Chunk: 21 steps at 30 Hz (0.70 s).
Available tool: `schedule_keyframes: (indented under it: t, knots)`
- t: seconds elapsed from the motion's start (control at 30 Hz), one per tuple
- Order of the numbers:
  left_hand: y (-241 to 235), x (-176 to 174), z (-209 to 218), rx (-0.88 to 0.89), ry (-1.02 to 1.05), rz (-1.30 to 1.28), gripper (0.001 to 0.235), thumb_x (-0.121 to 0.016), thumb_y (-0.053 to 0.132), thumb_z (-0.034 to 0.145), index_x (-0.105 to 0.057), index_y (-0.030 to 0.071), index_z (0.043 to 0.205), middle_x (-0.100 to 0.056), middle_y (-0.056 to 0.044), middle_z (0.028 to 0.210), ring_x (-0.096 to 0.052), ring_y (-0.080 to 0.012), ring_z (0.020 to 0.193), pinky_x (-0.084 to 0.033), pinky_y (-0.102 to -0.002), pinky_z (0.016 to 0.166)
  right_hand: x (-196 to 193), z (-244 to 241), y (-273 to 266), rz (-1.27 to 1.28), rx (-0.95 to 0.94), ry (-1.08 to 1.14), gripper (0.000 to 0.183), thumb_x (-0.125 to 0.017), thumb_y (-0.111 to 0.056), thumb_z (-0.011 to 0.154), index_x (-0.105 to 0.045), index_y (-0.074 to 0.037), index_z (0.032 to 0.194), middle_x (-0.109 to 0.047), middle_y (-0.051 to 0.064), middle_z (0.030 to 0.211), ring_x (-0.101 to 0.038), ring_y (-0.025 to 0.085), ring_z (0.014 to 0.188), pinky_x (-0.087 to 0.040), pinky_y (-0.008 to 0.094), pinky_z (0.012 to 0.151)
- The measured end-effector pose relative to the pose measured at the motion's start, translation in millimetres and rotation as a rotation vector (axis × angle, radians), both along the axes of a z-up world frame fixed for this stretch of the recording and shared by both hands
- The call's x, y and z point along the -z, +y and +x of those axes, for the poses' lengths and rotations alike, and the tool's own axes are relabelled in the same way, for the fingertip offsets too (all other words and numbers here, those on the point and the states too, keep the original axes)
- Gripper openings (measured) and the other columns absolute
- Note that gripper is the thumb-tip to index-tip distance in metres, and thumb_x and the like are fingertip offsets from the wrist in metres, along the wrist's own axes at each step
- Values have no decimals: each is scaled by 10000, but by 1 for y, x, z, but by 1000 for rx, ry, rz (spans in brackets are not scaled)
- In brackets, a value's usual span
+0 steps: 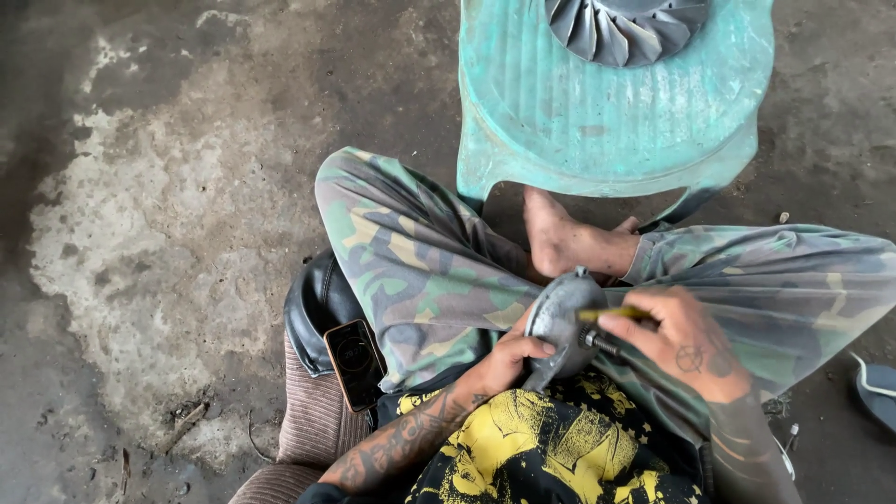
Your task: The person sits cross-legged on the ground and uses a yellow brush to clean a silver mechanical housing and a fan-like impeller. They scrub the surfaces of the parts, rotate them to access different areas, and place them on a green plastic chair.
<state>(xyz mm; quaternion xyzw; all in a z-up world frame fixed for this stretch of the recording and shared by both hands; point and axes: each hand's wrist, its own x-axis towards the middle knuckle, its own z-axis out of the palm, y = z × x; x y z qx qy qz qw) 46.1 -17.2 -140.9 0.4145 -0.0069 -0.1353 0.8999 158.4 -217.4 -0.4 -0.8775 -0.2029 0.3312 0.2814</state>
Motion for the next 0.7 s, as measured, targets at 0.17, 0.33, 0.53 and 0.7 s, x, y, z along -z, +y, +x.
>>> schedule_keyframes:
  t: [0.17,0.33,0.53,0.7]
  knots:
    - [4,-2,-1,44,-37,-104,920,-599,235,835,-222,53,1655,-686,-140,905,-624,-171,614,-509,-249,511,20,0,-2,135,-79,-228,450,-612,-508,895,-729,-133,677,-601,-44,494,-439,71,337,-310,217,349]
    - [11,-29,9,-10,-50,-104,941,-611,267,745,-306,28,1603,-586,-174,1244,-582,-241,1008,-483,-337,857,37,7,-7,36,16,-386,580,-520,-626,885,-731,-108,727,-490,-45,467,-387,87,346,-292,222,369]
    - [-7,10,11,-203,166,-469,955,-563,5,610,-472,14,1561,-717,-271,964,-682,-307,686,-587,-341,514,4,-4,14,70,125,-321,547,-669,-505,927,-636,-79,585,-579,91,466,-529,240,458,-478,351,559]
    - [5,-5,-2,-109,115,-410,1027,-590,31,548,-467,2,1568,-702,-261,927,-673,-276,641,-560,-321,468,24,10,6,149,105,-485,597,-687,-579,903,-559,-120,544,-567,54,476,-595,220,491,-480,335,622]
